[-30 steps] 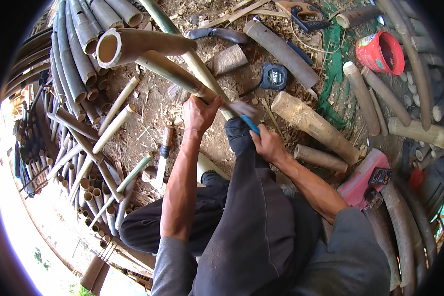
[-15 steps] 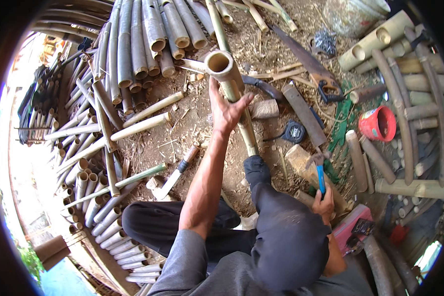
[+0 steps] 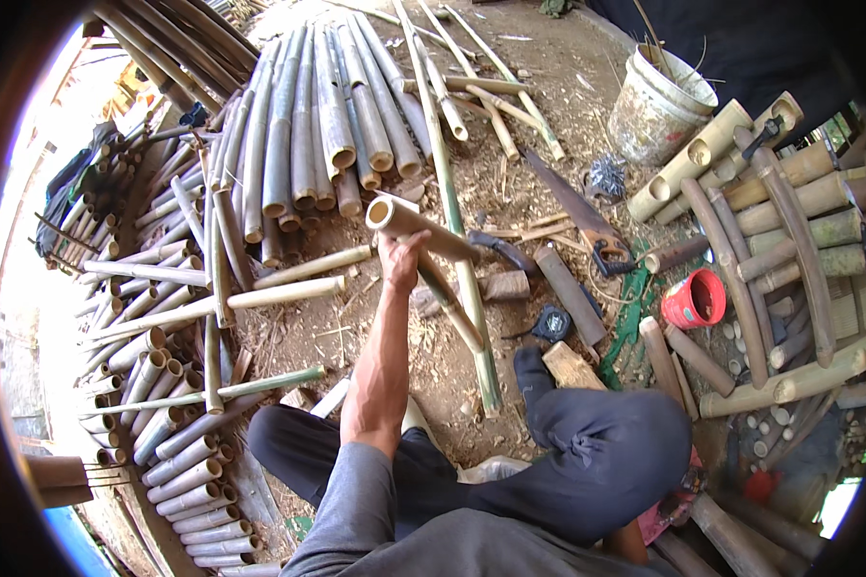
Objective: The person sits on the ground and assembles a bamboo structure. They use a hammer to drive bamboo dowels into pre-cut holes in bamboo poles, securing the joints. The person also uses a hand saw to cut a bamboo pole to length and a knife to smooth the cut end before fitting it into the assembly.
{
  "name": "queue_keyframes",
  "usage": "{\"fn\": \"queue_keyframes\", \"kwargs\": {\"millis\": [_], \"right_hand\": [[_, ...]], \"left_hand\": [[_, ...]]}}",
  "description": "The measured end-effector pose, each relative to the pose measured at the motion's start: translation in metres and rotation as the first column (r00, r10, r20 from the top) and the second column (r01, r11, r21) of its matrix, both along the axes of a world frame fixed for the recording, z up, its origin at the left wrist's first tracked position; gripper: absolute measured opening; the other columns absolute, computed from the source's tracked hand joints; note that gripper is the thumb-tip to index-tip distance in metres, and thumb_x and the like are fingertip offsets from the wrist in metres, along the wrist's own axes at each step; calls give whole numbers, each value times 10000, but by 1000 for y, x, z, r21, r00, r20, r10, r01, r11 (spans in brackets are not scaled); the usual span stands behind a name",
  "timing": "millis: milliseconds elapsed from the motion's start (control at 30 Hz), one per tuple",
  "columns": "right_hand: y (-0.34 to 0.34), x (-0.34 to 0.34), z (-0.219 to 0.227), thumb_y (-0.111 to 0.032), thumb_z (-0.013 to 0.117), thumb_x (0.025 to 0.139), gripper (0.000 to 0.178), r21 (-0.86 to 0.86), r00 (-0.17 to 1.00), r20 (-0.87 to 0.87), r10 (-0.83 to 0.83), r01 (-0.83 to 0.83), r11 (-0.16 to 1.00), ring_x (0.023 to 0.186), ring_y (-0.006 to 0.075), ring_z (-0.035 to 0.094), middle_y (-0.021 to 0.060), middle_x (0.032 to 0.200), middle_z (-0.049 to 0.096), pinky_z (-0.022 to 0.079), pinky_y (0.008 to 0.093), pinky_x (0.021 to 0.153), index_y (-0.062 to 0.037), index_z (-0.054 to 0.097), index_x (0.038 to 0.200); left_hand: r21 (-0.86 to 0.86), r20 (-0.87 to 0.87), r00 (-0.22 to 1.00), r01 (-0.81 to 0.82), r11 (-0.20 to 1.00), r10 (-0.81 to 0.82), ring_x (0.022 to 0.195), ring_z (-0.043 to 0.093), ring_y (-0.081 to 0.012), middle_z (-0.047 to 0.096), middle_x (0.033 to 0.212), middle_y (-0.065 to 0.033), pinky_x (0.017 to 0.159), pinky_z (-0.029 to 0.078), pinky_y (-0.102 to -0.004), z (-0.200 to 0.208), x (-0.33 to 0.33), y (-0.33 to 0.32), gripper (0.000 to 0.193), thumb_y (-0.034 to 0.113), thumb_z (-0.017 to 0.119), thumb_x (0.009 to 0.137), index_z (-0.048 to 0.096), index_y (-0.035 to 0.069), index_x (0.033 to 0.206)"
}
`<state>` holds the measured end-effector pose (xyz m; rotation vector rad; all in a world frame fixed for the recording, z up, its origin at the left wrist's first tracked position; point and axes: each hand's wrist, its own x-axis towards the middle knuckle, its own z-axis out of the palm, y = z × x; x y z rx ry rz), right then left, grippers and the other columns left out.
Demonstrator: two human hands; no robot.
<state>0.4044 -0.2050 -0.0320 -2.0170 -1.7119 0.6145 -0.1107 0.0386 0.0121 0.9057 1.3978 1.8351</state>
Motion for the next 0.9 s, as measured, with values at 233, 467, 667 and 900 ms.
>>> {"fn": "queue_keyframes", "kwargs": {"millis": [233, 467, 667, 900], "right_hand": [[89, -86, 23, -215, 633, 928, 479, 115, 860, -389, 330, -311, 944, 1037, 345, 639, 197, 1180, 607, 528, 435, 839, 7, 514, 1335], [162, -194, -80, -507, 634, 937, 713, -446, 694, -689, 211, -635, 631, 931, 259, 662, 171, 1046, 655, 553, 382, 819, 45, 490, 1365], [130, -250, -28, -239, 745, 874, 303, -452, 617, -784, -66, -495, 742, 588, 143, 617, 46, 739, 630, 525, 309, 535, 9, 633, 1008], [157, -195, 12, -151, 755, 842, 283, -307, 633, -767, 105, -506, 806, 546, 146, 623, 67, 768, 653, 528, 286, 484, 34, 626, 1014]], "left_hand": [[-90, 543, 829, -102, 991, 135, 1044, 593, -248, 594, 1168, -98, 910, 516, -490, -3, -39, -35, 642, 366, 801, 808, 512, 94, 1313], [-569, 377, 841, -120, 813, 388, 1158, 526, -262, 532, 1284, -58, 937, 442, -520, -20, -124, -57, 621, 612, 651, 839, 529, 201, 1289], [-582, 136, 988, 22, 813, 70, 1050, 615, -238, 597, 1183, -72, 781, 597, -453, 5, -149, -62, 311, 296, 583, 908, 659, 130, 1160], [-419, -229, 929, 177, 890, -292, 821, 581, -135, 611, 964, -35, 709, 561, -317, 69, -131, -80, 218, 256, 595, 912, 646, 68, 1010]]}}
